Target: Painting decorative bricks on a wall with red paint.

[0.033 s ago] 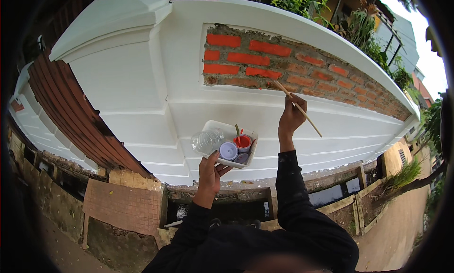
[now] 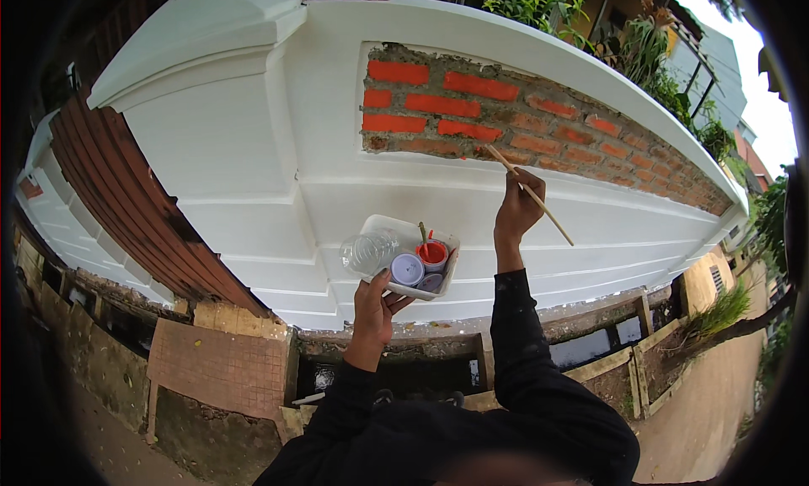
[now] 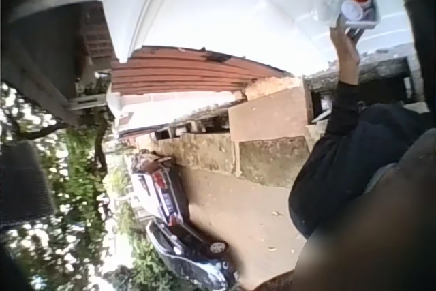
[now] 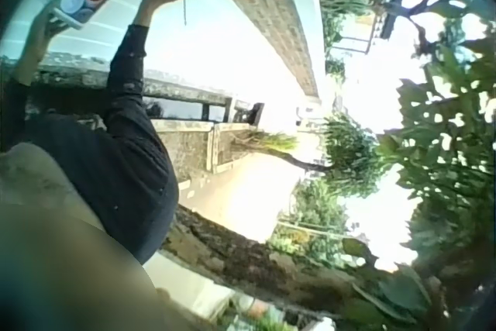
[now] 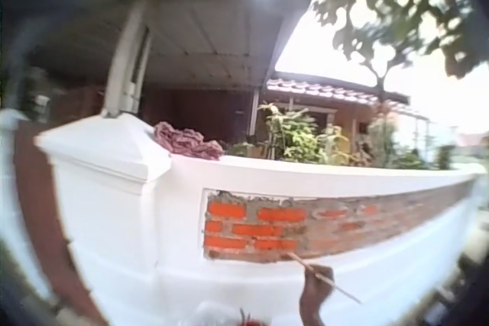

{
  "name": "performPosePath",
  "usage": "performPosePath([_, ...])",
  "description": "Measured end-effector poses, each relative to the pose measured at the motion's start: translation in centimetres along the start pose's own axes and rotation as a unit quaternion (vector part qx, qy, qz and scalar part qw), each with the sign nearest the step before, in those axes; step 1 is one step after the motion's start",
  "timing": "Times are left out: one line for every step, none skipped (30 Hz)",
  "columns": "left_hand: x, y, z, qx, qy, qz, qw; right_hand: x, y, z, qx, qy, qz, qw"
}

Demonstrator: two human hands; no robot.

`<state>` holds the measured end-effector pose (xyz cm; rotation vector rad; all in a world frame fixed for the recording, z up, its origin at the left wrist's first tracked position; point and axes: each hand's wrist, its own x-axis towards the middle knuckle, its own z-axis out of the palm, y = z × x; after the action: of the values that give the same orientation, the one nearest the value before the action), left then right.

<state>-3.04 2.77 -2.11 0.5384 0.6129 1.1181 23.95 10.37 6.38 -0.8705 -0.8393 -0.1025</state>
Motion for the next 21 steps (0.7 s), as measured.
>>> performPosePath([0.0, -0.1, 0.0, 0.0, -0.002, -0.001, 1.0, -0.4, 0.1, 0.2, 0.023, -0.009, -0.001, 1.0])
performPosePath([0.1, -0.2, -0.1, -0.011, -0.004, -0.006, 1.0, -0.5, 0.3, 0.6, 0.027, -0.027, -0.004, 0.999])
performPosePath([0.2, -0.3, -0.2, -0.021, -0.005, -0.012, 1.0, -0.7, 0.5, 1.1, 0.031, -0.045, -0.005, 0.998])
performPosePath([0.2, -0.4, -0.3, -0.02, -0.006, -0.013, 1.0, -0.8, 0.6, 1.7, 0.054, -0.049, 0.002, 0.997])
performPosePath([0.2, -0.5, -0.3, -0.022, -0.008, -0.012, 1.0, -0.6, 0.8, 1.5, 0.053, -0.048, 0.002, 0.997])
performPosePath([0.2, -0.4, -0.2, -0.024, -0.009, -0.01, 1.0, -0.2, 1.3, 1.4, 0.024, -0.04, 0.006, 0.999])
performPosePath([0.2, -0.3, 0.0, -0.022, -0.01, -0.01, 1.0, 0.2, 1.7, 1.1, -0.005, -0.032, 0.01, 0.999])
performPosePath([-0.1, -0.2, 0.2, -0.011, -0.006, -0.007, 1.0, 0.5, 1.9, 0.3, -0.007, -0.017, 0.009, 1.0])
performPosePath([-0.3, -0.2, 0.3, -0.002, -0.001, -0.002, 1.0, 0.8, 1.6, 0.0, 0.016, 0.003, 0.003, 1.0])
performPosePath([-0.3, -0.1, 0.2, -0.004, -0.001, 0.001, 1.0, 1.0, 1.7, -0.5, 0.017, 0.013, -0.001, 1.0])
performPosePath([-0.4, -0.1, 0.1, -0.004, 0.001, 0.002, 1.0, 1.0, 1.6, -0.7, 0.018, 0.024, -0.005, 1.0])
performPosePath([-0.3, -0.2, 0.1, -0.001, 0.003, 0.0, 1.0, 0.8, 1.4, -0.8, 0.019, 0.024, -0.005, 1.0])
performPosePath([-0.2, -0.3, 0.1, -0.001, 0.003, 0.001, 1.0, 0.4, 1.2, -0.7, 0.021, 0.017, -0.001, 1.0])
performPosePath([-0.1, -0.3, 0.1, -0.003, 0.004, 0.001, 1.0, 0.1, 1.1, -0.4, 0.024, 0.01, 0.004, 1.0])
performPosePath([-0.1, -0.4, 0.1, -0.003, 0.005, -0.001, 1.0, -0.3, 0.7, 0.3, 0.034, 0.001, 0.006, 0.999])
performPosePath([-0.1, -0.4, 0.1, -0.001, 0.004, -0.002, 1.0, -0.5, 0.9, 0.9, 0.047, -0.009, 0.01, 0.999])
performPosePath([0.0, -0.5, 0.1, -0.001, 0.003, -0.001, 1.0, -0.4, 1.0, 1.3, 0.061, -0.018, 0.014, 0.998])
performPosePath([0.0, -0.5, 0.1, -0.001, 0.002, 0.001, 1.0, -0.2, 1.2, 1.3, 0.043, -0.017, 0.021, 0.999])
performPosePath([0.0, -0.4, 0.1, 0.001, 0.001, 0.001, 1.0, 0.1, 1.4, 1.1, 0.043, -0.015, 0.021, 0.999])
performPosePath([0.0, -0.4, 0.2, 0.0, 0.001, -0.001, 1.0, 0.6, 1.5, 0.8, 0.032, -0.003, 0.012, 0.999])
performPosePath([-0.1, -0.4, 0.2, -0.001, 0.001, -0.002, 1.0, 1.0, 1.6, 0.3, 0.021, 0.008, 0.003, 1.0])
